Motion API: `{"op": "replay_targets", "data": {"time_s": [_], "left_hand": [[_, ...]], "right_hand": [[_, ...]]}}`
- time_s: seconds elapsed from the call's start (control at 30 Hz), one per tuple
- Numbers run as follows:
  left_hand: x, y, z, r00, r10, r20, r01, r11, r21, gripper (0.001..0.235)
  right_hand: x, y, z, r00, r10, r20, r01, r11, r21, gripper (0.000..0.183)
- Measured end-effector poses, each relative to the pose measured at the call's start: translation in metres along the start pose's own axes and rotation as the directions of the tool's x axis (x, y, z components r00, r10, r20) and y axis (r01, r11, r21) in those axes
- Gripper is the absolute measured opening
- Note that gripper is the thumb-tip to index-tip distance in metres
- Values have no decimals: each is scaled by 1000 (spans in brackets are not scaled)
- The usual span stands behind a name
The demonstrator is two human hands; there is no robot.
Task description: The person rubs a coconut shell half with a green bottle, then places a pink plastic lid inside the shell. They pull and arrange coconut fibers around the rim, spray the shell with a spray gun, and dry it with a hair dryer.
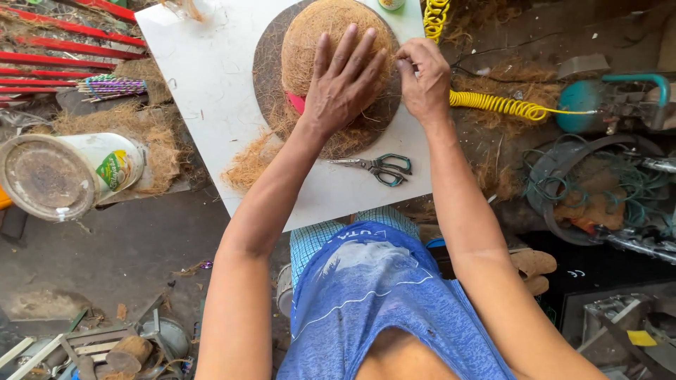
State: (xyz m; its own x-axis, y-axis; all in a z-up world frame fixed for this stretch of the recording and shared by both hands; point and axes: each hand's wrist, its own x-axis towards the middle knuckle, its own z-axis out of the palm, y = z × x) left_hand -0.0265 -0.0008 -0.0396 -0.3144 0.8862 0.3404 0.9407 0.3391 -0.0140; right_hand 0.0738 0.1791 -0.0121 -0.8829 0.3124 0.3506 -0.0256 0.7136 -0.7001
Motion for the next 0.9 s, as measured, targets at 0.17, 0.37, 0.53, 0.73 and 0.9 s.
{"op": "replay_targets", "data": {"time_s": [0.17,0.37,0.53,0.73,0.9], "left_hand": [[-3,-2,11,1000,-3,-15,5,997,76,83],[1,1,-27,960,-180,214,244,912,-331,77],[-21,2,-52,732,-677,-73,263,379,-887,54],[-48,6,-43,193,-970,146,360,-68,-931,33],[-48,39,-70,-23,-685,728,103,-726,-680,21]], "right_hand": [[-23,53,-13,905,420,-70,-426,883,-197,8],[-57,68,-33,695,716,-63,-719,692,-70,65],[-43,-29,17,995,80,-61,-93,965,-247,62],[-40,-15,60,980,-131,153,176,925,-338,75],[-24,-27,33,1000,0,3,-1,980,199,72]]}}
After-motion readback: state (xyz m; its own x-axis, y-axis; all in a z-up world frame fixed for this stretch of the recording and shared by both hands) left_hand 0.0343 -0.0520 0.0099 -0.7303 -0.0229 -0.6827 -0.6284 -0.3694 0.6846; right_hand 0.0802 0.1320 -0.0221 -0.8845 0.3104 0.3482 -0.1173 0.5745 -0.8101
